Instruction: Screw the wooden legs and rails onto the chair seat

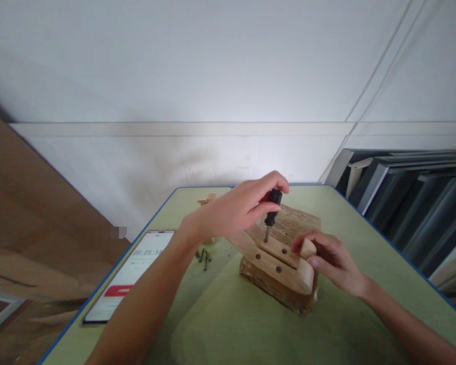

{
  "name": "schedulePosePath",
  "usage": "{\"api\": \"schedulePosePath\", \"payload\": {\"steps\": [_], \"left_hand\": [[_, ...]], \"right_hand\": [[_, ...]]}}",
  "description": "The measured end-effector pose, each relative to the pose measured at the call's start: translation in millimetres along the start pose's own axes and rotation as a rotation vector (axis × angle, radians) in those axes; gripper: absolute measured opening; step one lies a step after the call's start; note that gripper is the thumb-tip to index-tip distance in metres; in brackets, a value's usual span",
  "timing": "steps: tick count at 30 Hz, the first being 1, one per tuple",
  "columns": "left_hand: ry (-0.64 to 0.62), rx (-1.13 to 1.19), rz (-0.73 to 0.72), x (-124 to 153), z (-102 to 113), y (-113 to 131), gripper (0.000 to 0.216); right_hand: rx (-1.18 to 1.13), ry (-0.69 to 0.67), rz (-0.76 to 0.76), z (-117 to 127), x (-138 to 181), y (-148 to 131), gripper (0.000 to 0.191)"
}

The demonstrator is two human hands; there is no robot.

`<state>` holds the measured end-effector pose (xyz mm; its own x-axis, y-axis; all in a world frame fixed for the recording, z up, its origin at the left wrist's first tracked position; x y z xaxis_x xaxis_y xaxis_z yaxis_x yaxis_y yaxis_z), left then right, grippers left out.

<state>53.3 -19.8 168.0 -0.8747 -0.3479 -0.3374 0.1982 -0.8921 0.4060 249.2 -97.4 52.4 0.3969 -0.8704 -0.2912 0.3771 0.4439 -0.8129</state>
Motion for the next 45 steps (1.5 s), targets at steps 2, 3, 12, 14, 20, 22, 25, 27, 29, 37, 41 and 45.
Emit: {"api": "schedulePosePath", "payload": {"steps": [2, 3, 12, 14, 20, 22, 25, 27, 29, 37, 41, 45], "left_hand": [[-0.004, 0.009, 0.022, -0.7, 1.0, -2.2, 0.015], [-0.001, 0.017, 0.016, -1.1, 1.6, -2.7, 0.015], [0.127, -0.152, -0.05, -3.1, 3.4, 4.9, 0.011], [0.148, -0.168, -0.041, -3.4, 2.3, 5.9, 0.009], [0.218, -0.189, -0.008, -6.7, -5.5, 4.2, 0.012], [0.26, -0.196, 0.002, -7.8, -8.3, 3.3, 0.015], [0.283, -0.22, 0.023, -9.1, -11.2, 2.3, 0.016], [0.278, -0.235, 0.03, -9.7, -11.9, 2.3, 0.013], [0.265, -0.24, 0.028, -10.1, -11.8, 3.1, 0.011], [0.206, -0.24, 0.022, -10.1, -9.3, 5.9, 0.009], [0.164, -0.19, -0.005, -9.7, -8.8, 6.7, 0.004], [0.14, -0.147, -0.016, -8.2, -8.3, 9.4, 0.007]], "right_hand": [[-0.001, -0.002, -0.001, 0.2, 0.3, 0.1, 0.026], [-0.001, -0.001, -0.002, 0.2, 0.4, 0.0, 0.026], [0.001, 0.0, -0.008, -0.2, -1.0, -4.2, 0.026], [-0.004, 0.0, -0.011, -0.3, -1.3, -4.0, 0.026], [-0.015, -0.004, -0.003, -1.0, -2.0, -2.5, 0.025], [-0.013, -0.005, -0.005, -1.0, -2.0, -2.9, 0.025], [-0.003, -0.002, -0.008, -0.8, -1.3, -4.1, 0.026], [0.002, 0.0, -0.005, -0.7, -0.7, -4.5, 0.026], [0.004, 0.001, 0.002, -0.7, -0.5, -4.4, 0.026], [0.003, 0.001, 0.004, -1.0, -1.5, -4.0, 0.026], [0.001, -0.002, 0.008, -0.6, -0.9, -4.7, 0.026], [0.007, -0.006, 0.004, -0.2, -1.2, -5.5, 0.025]]}}
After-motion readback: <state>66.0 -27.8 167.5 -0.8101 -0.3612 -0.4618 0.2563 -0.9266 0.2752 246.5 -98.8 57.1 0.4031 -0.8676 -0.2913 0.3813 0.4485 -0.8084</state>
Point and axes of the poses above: each hand's wrist, its own x-axis away from the middle knuckle, its own z-axis out of the back of the hand, y = z × x, the point moved 2 cm from there along -x, towards the middle knuckle, and after that the axes turned 7 degrees about -y, right-handed, at the moved point
